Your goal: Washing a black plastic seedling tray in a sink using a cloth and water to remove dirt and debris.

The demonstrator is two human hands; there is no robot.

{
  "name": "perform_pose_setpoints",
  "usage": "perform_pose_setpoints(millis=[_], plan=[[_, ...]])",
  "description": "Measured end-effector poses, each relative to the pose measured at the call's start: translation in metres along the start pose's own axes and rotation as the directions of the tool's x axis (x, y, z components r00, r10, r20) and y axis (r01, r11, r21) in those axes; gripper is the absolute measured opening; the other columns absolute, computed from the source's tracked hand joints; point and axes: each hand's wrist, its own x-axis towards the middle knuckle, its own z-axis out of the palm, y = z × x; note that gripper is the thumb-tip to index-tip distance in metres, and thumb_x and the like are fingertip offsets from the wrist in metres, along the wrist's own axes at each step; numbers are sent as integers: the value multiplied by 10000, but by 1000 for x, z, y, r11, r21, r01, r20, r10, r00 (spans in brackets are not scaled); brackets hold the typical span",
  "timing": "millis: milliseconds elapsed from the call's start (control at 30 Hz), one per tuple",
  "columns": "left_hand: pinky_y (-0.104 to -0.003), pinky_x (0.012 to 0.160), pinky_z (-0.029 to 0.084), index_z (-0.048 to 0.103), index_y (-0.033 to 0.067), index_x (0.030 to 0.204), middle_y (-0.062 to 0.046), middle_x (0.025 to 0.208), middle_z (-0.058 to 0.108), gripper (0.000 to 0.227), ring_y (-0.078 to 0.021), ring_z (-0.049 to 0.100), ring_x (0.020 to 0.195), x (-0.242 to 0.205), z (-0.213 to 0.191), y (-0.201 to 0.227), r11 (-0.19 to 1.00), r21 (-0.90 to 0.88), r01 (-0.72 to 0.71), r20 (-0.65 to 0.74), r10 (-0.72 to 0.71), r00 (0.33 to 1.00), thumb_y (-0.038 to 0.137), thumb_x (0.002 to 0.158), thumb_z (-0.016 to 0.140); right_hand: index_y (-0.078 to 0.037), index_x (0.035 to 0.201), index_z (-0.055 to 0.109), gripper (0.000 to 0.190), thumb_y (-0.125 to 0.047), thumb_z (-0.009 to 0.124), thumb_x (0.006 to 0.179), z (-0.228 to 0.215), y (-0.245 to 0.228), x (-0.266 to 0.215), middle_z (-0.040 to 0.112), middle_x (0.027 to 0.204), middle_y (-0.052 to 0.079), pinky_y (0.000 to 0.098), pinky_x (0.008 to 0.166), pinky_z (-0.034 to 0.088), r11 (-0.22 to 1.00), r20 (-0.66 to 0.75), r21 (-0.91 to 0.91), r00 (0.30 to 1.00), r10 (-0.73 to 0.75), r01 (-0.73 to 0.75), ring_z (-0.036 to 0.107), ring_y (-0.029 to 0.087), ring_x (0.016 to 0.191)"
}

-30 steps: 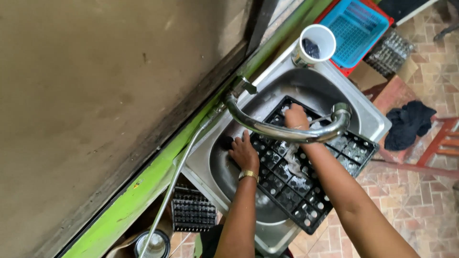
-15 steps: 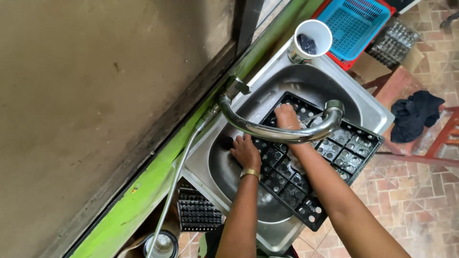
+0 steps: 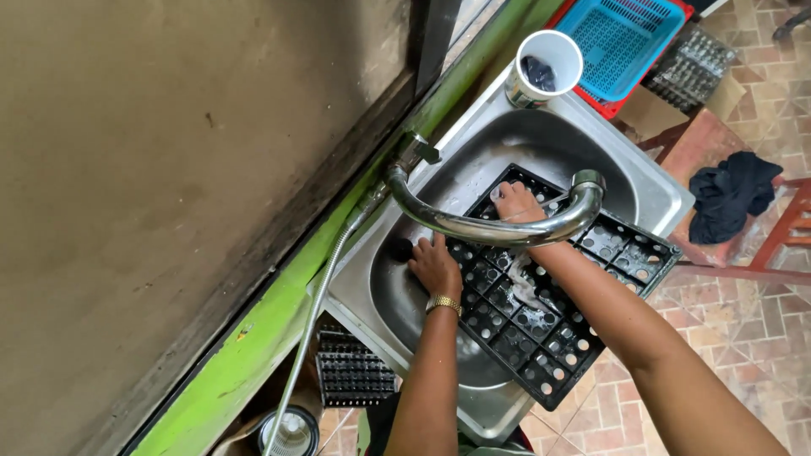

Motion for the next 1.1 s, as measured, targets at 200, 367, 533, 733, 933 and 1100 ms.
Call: perform_pose_setpoints(millis=[200,367,533,733,933,1100], plan=[[-504,805,437,604,125,1118,-111,1003,540,151,-348,555,994,-2,-1,3,999,41,-12,-13,12,1000,108,968,589,-219,900,724,119,-335,702,882,-29,2,1,624,877,36,364,790,554,969,223,244,975,-17,-39,620,272,907],[-502,819,430,603,135,1140,-100,1008,529,169,-334,545,992,-3,-4,4,1000,25,-5,-1,5,1000,114,973,593,-289,1058,723,174,-354,634,924,-39,-29,19,707,1020,86,446,941,569,847,685,368,728,32,-384,673,331,1086],[-508,833,427,603,152,1119,-95,1014,533,166,-334,544,1013,-3,10,-1,998,59,-20,2,20,1000,157,954,624,-298,1138,715,236,-305,587,939,-107,-23,28,723,1142,4,447,1013,563,950,712,232,702,-18,-210,613,279,1182],[-518,840,446,608,170,1259,-104,1026,562,302,-338,565,997,-4,10,-1,999,51,-8,13,7,1000,154,958,630,-172,943,691,104,-128,597,954,-90,15,27,624,895,55,370,736,595,995,220,11,971,99,-103,618,277,958],[-518,882,427,597,151,1116,-101,1033,536,126,-338,544,1028,2,14,0,999,20,26,63,-27,998,147,992,574,-141,915,696,118,-46,723,852,-79,-2,32,716,858,102,479,775,586,765,460,531,882,101,-365,673,381,919],[-593,966,398,483,181,1308,-118,1162,507,318,-369,481,1167,17,19,-10,998,-46,53,272,-38,962,268,1017,576,-208,946,664,131,-212,717,827,-85,-50,6,605,928,28,309,850,526,961,165,243,982,90,-129,601,223,916]])
